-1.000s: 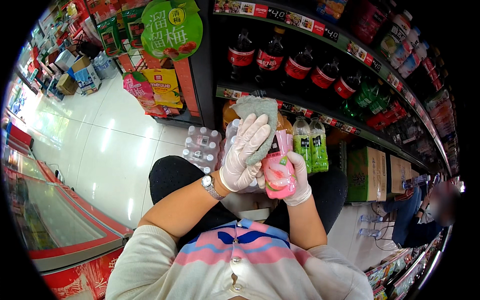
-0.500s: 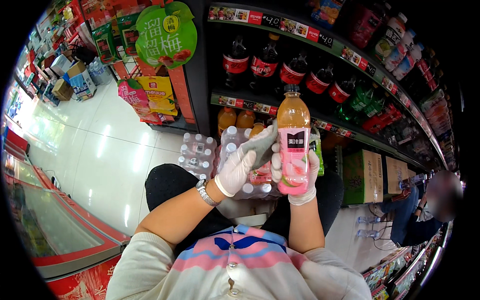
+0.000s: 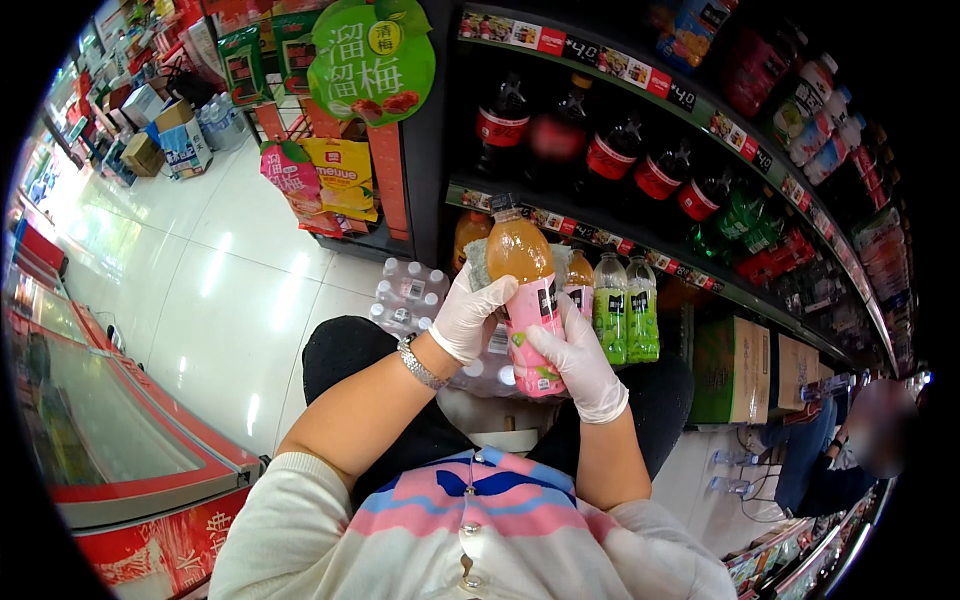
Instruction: The person sits on the floor in a convenience store aisle and restocks a beverage shelf. They handle multiple bottles of soda and water, wiping them with a cloth and placing them onto the shelf one by one.
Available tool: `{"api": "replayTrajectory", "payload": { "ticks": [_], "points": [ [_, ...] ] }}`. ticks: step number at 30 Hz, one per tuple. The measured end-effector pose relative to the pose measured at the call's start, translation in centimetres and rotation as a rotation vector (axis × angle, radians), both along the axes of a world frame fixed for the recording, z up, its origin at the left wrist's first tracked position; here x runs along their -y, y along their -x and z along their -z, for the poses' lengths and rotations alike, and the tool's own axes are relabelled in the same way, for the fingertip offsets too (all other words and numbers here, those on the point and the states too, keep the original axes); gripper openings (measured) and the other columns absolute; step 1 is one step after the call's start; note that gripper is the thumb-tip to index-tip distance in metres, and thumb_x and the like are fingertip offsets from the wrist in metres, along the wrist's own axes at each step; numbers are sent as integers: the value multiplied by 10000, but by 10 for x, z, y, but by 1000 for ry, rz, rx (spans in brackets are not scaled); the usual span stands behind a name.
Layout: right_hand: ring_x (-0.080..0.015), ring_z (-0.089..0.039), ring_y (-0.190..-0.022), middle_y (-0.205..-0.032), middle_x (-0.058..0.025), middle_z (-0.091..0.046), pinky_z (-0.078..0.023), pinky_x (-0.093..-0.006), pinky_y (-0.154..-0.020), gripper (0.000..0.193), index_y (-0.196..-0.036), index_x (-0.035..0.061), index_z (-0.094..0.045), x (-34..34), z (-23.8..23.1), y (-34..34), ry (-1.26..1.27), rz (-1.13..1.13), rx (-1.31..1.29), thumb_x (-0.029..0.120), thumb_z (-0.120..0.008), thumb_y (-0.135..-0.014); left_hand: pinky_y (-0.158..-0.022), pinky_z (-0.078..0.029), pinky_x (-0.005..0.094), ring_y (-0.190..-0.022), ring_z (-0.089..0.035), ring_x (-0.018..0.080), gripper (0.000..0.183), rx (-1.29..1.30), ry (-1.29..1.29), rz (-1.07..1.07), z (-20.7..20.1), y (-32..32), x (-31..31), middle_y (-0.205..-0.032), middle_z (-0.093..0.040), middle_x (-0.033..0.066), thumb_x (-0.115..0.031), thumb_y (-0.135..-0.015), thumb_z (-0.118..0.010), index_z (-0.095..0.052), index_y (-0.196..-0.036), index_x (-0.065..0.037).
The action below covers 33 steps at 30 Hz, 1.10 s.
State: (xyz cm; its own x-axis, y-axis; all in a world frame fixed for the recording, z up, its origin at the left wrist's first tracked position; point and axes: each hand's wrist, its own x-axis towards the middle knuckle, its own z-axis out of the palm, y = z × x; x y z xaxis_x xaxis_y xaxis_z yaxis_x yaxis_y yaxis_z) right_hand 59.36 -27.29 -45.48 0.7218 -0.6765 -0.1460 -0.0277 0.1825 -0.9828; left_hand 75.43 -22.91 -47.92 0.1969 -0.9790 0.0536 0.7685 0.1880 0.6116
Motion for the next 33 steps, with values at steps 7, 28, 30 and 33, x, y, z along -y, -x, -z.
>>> {"api": "replayTrajectory", "payload": {
  "ticks": [7, 28, 30, 33],
  "points": [
    [-191, -477, -1183, -1277, -128, -494, -384, -299, -998, 746, -1368, -56, -329, 0, 4, -3, 143, -51, -25, 187, -726, -785, -1010, -408, 328, -1182, -510, 169, 703, 273, 195, -156, -8, -1, -2, -1302, -509, 94, -3, -791, -681, -328, -1398, -29],
    [-165, -561, -1037, -1141, -71, -574, -450, -309, -917, 607, -1225, 9, -478, 190, -229, -167, 896, 222, 486, 54, -787, -705, -836, -495, 293, -1097, -580, 200, 432, 64, 50, -434, 14, -38, 35, -1245, -554, 90, -327, -1002, -425, -413, -1347, -68],
    [-183, -566, -1044, -1151, -91, -579, -450, -313, -926, 657, -1228, -10, -462, 215, -227, -189, 814, 292, 390, 92, -814, -682, -799, -504, 283, -1074, -594, 194, 427, 51, 8, -424, 15, -40, 34, -1227, -569, 81, -339, -998, -434, -428, -1336, -79],
    [-204, -576, -1040, -1160, -112, -584, -459, -316, -920, 681, -1235, -23, -449, 238, -225, -204, 773, 285, 315, 100, -819, -676, -753, -514, 277, -1049, -605, 189, 426, 50, -26, -399, 14, -40, 34, -1214, -579, 72, -359, -992, -442, -441, -1325, -93]
  ]
}}
